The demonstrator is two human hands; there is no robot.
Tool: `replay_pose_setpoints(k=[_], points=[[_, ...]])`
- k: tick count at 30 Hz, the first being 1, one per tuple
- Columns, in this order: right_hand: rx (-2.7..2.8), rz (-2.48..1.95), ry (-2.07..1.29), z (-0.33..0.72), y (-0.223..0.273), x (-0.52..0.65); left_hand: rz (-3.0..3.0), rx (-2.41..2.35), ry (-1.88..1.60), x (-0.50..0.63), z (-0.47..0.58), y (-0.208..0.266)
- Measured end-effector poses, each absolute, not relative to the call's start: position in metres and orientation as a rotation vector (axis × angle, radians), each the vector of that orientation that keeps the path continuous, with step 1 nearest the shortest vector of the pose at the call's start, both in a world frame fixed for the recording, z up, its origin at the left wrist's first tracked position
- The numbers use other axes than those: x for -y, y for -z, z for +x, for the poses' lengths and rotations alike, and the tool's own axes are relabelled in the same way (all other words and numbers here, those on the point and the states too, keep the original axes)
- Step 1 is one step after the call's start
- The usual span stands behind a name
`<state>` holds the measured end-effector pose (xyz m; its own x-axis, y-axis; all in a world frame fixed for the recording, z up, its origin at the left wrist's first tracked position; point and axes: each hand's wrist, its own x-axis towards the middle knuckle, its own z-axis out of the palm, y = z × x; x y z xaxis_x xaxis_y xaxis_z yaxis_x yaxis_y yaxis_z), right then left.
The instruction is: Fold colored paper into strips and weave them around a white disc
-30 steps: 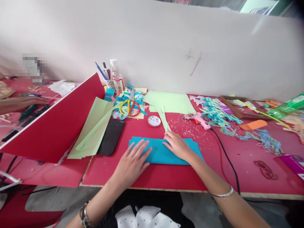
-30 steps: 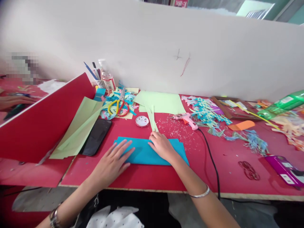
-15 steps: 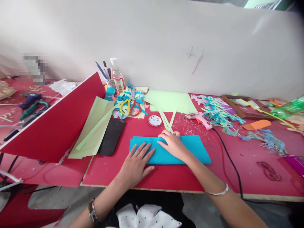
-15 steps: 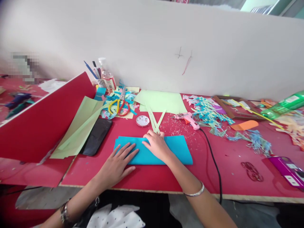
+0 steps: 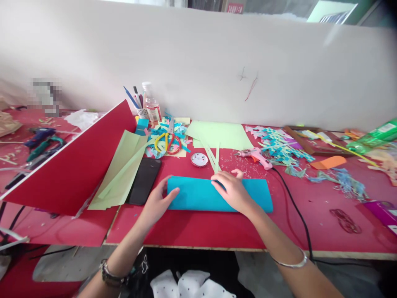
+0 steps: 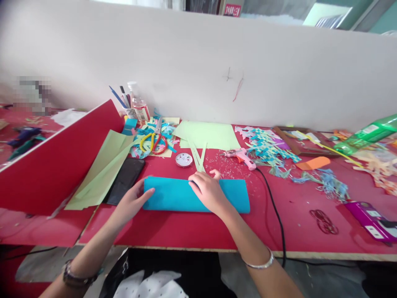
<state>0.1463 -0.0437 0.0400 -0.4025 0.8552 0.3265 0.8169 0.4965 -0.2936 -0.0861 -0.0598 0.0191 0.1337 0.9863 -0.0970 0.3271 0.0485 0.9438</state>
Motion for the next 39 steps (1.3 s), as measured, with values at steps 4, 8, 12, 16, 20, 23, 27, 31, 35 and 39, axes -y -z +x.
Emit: replay_pose_setpoints(k=[4, 8, 12, 16, 20, 23, 27, 31, 35, 39], points=[[2.264, -1.409, -0.118, 0.144, -0.062, 0.056, 1.443, -1.439, -0.878, 0.065, -0.080, -0.041], [2.187, -1.417, -0.152, 0.128, -0.084, 0.067, 1.673, -1.559, -1.034, 0.073, -0.064, -0.063], [2.139, -1.353, -0.121, 0.111, -0.098, 0.071, 1.738, -1.601, -1.096, 0.079, -0.053, -0.076], [2.161, -1.322, -0.131, 0.106, -0.103, 0.071, 1.682, -1.572, -1.091, 0.083, -0.051, -0.080], [2.197, -1.314, -0.120, 0.106, -0.108, 0.072, 1.691, -1.529, -1.107, 0.087, -0.052, -0.083], [2.205, -1.304, -0.071, 0.106, -0.112, 0.074, 1.693, -1.546, -1.138, 0.088, -0.051, -0.085], [2.208, -1.243, -0.044, 0.105, -0.116, 0.073, 1.628, -1.539, -1.179, 0.086, -0.049, -0.087], [2.216, -1.151, -0.068, 0.107, -0.115, 0.070, 1.584, -1.506, -1.204, 0.087, -0.049, -0.086], [2.224, -1.125, -0.074, 0.109, -0.115, 0.070, 1.589, -1.468, -1.247, 0.092, -0.048, -0.088], [2.219, -1.091, -0.059, 0.108, -0.117, 0.071, 1.542, -1.502, -1.336, 0.092, -0.049, -0.092]])
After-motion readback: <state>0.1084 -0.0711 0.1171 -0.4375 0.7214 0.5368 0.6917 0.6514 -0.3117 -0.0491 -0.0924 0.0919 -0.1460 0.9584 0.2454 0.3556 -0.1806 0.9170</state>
